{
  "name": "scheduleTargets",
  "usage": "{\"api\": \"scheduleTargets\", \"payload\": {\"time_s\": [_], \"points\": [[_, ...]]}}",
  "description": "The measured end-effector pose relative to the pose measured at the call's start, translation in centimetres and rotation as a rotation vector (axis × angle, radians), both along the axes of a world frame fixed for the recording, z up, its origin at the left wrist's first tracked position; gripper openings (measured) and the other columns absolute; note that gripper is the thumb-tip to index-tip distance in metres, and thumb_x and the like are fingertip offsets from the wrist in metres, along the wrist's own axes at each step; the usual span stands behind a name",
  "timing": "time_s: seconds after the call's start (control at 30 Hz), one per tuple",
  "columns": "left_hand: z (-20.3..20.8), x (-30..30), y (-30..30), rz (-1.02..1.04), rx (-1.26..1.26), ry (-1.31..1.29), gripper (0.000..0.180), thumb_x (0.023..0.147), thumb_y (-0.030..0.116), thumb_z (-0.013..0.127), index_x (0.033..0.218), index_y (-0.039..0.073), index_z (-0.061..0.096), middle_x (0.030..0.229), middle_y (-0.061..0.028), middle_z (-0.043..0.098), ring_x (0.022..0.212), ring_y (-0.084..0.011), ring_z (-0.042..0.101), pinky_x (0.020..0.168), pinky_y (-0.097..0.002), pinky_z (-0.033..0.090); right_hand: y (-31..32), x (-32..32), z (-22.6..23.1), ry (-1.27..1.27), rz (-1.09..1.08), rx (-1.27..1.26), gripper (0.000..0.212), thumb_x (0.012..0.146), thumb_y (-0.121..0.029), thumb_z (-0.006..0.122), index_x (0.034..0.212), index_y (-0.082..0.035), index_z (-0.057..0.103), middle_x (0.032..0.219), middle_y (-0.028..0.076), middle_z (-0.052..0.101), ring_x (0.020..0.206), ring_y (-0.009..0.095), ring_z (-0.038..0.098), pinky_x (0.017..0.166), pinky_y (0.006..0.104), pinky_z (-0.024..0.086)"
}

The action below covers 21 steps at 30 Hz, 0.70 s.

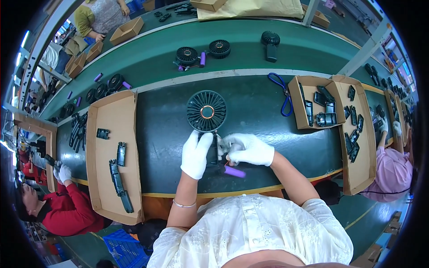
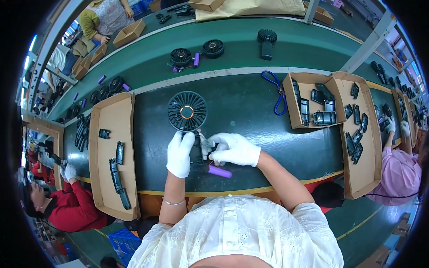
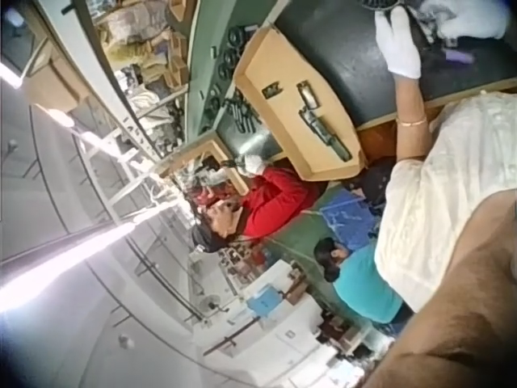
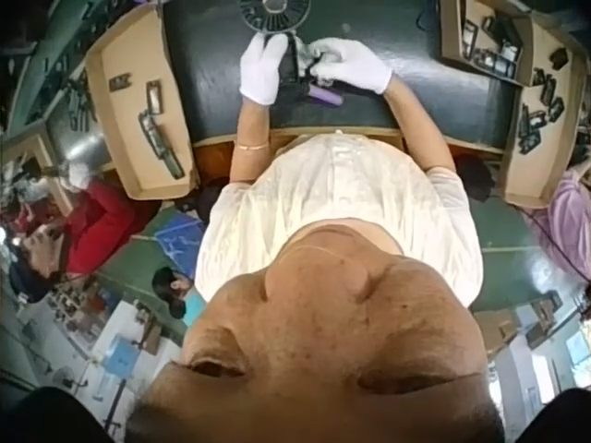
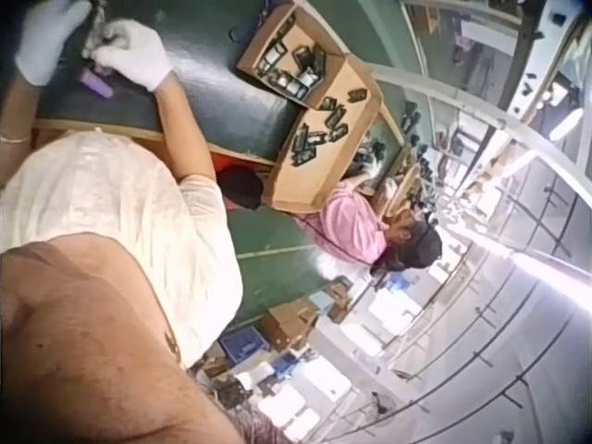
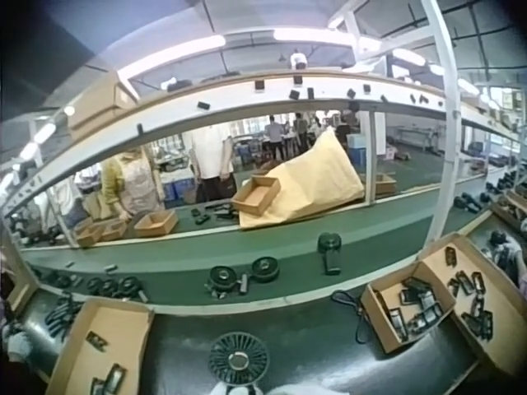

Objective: The person assembles portable mini fans by connecting and inserting batteries into the fan bodies and attaching handle covers by hand.

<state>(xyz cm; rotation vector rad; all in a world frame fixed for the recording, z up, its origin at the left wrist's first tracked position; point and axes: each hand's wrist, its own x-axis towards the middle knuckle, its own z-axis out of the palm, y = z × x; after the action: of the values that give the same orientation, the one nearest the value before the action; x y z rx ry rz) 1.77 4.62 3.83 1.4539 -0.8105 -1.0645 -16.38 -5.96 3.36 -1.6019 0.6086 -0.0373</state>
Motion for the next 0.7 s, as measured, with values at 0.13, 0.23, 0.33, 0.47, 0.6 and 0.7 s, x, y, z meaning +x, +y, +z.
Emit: {"api": "scheduleTargets", "payload": {"time_s": [0.13, 0.23, 0.33, 0.47, 0.6, 0.7], "points": [[0.8, -0.4, -0.3, -0.017, -0.09, 0.236, 0.032, 0.101, 0.021, 0.047, 0.121, -0.002, 0.054, 0.107, -0.0136, 0.067, 0.081, -0.0168, 0.065, 0.067, -0.0302, 0.057, 1.2, -0.6, -3.1, -0.296, 0.063, 0.343, 0.054, 0.085, -0.021, 0.069, 0.131, 0.002, 0.05, 0.11, 0.008, 0.067, 0.101, 0.015, 0.062, 0.093, 0.0293, 0.047], [0.5, -0.5, -0.3, -0.042, -0.126, 0.438, 0.032, 0.101, 0.021, 0.048, 0.122, -0.002, 0.055, 0.107, -0.0126, 0.069, 0.082, -0.0147, 0.066, 0.066, -0.0278, 0.056, 1.7, -0.6, -3.2, -0.439, 0.003, 0.363, 0.053, 0.083, -0.02, 0.072, 0.127, 0.001, 0.052, 0.108, 0.007, 0.066, 0.097, 0.016, 0.063, 0.09, 0.0296, 0.048], [0.3, -0.7, -0.4, -0.003, -0.117, 0.4, 0.033, 0.102, 0.023, 0.047, 0.123, -0.002, 0.053, 0.11, -0.0161, 0.068, 0.077, -0.0164, 0.065, 0.063, -0.0297, 0.056, 2.0, 0.0, -1.1, -0.042, 0.079, 0.043, 0.048, 0.081, -0.02, 0.075, 0.12, 0.0, 0.056, 0.101, 0.005, 0.066, 0.088, 0.017, 0.063, 0.081, 0.0315, 0.051], [-0.8, -0.4, -0.6, 0.052, -0.26, 0.706, 0.036, 0.104, 0.032, 0.048, 0.121, 0.001, 0.052, 0.115, -0.0188, 0.065, 0.071, -0.0187, 0.062, 0.062, -0.0336, 0.055, 3.0, -0.9, -1.1, -0.304, -0.09, 0.367, 0.039, 0.075, -0.012, 0.08, 0.108, -0.003, 0.062, 0.089, 0.003, 0.064, 0.08, 0.01, 0.06, 0.075, 0.0278, 0.05], [-3.3, -0.7, -0.3, 0.066, -0.342, 0.518, 0.031, 0.102, 0.023, 0.048, 0.122, 0.0, 0.054, 0.114, -0.0144, 0.064, 0.085, -0.0166, 0.061, 0.078, -0.0333, 0.052, 3.0, 0.0, -1.7, -0.344, -0.553, 0.654, 0.035, 0.083, -0.002, 0.072, 0.117, 0.001, 0.063, 0.089, 0.004, 0.064, 0.068, 0.008, 0.052, 0.062, 0.0245, 0.044], [-3.6, -1.9, 0.7, 0.091, -0.319, 0.016, 0.034, 0.098, 0.018, 0.052, 0.125, -0.002, 0.057, 0.115, -0.01, 0.064, 0.1, -0.0164, 0.058, 0.09, -0.0324, 0.046, 2.4, 0.2, -2.6, -0.485, -0.545, 0.792, 0.034, 0.084, -0.001, 0.068, 0.117, 0.001, 0.063, 0.092, 0.006, 0.065, 0.067, 0.01, 0.054, 0.059, 0.023, 0.042]]}}
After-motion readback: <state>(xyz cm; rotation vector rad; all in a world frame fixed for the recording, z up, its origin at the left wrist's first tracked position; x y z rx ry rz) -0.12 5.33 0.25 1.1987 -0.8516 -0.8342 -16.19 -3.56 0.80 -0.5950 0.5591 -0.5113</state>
